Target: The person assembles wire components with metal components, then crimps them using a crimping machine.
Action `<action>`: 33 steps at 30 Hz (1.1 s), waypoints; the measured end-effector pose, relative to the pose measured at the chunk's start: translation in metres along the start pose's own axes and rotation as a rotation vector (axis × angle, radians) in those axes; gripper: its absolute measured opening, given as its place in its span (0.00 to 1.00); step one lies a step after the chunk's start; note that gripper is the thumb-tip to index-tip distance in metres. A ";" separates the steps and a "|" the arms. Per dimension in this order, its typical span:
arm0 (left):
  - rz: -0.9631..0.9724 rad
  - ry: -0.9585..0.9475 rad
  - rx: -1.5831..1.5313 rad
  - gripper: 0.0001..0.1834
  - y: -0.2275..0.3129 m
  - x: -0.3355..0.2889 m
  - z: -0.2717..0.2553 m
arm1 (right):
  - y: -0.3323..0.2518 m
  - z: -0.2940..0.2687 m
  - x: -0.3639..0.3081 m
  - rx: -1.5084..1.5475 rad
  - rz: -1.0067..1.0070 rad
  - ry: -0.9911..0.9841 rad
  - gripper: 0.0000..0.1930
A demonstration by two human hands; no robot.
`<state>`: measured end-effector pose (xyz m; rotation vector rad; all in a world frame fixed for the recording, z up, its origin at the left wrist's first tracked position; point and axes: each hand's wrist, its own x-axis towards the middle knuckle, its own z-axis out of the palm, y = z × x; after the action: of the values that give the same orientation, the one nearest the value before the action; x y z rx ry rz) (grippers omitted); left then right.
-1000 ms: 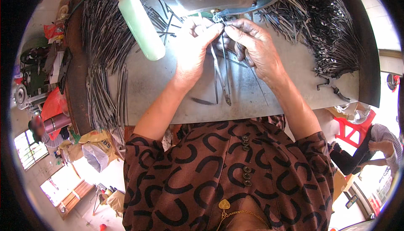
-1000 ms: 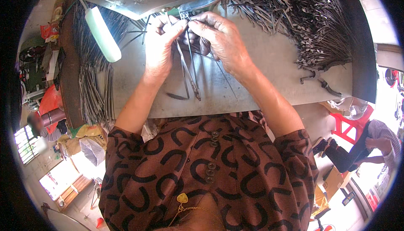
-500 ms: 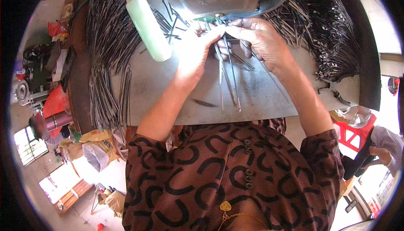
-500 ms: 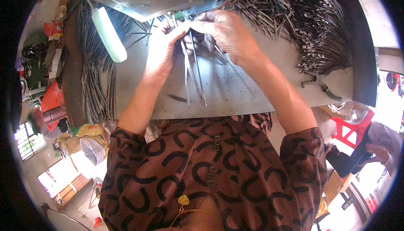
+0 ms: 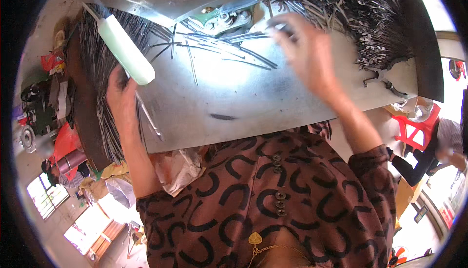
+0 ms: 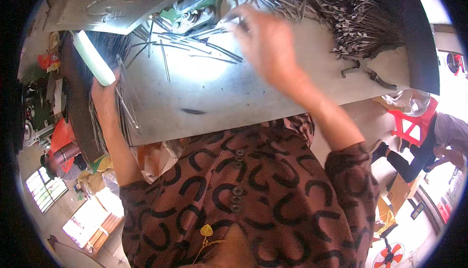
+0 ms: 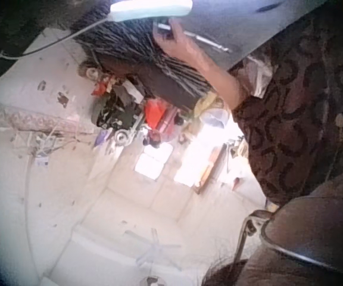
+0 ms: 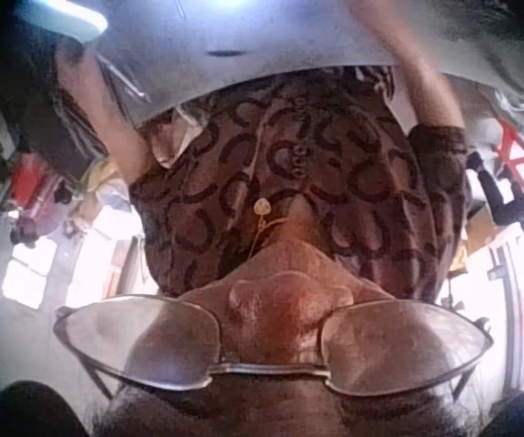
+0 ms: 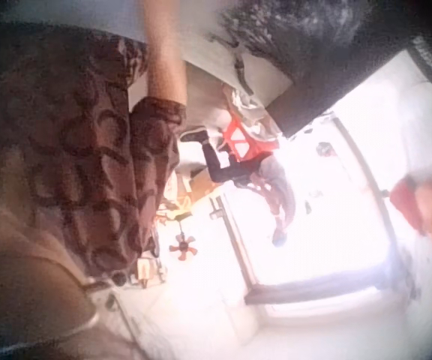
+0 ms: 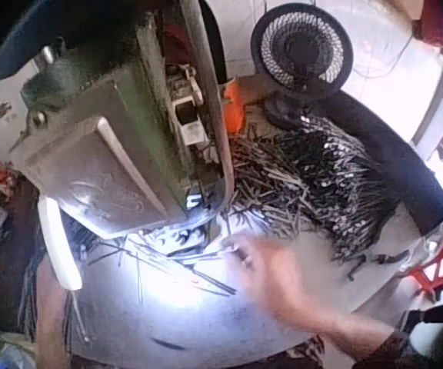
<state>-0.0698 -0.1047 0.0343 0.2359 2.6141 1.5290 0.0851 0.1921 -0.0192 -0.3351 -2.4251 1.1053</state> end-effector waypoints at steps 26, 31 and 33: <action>0.867 -0.379 0.520 0.08 0.024 -0.062 0.135 | 0.055 -0.032 0.006 -0.515 -0.143 0.377 0.09; 0.888 -0.340 0.364 0.07 0.016 -0.059 0.133 | 0.043 -0.046 -0.001 -0.397 0.064 0.200 0.05; 0.923 -0.336 0.342 0.07 0.027 -0.063 0.130 | 0.035 -0.045 -0.004 -0.362 0.105 0.205 0.05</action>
<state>0.0161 0.0082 -0.0049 1.7399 2.5517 0.9950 0.1115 0.2424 -0.0208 -0.6638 -2.4347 0.6291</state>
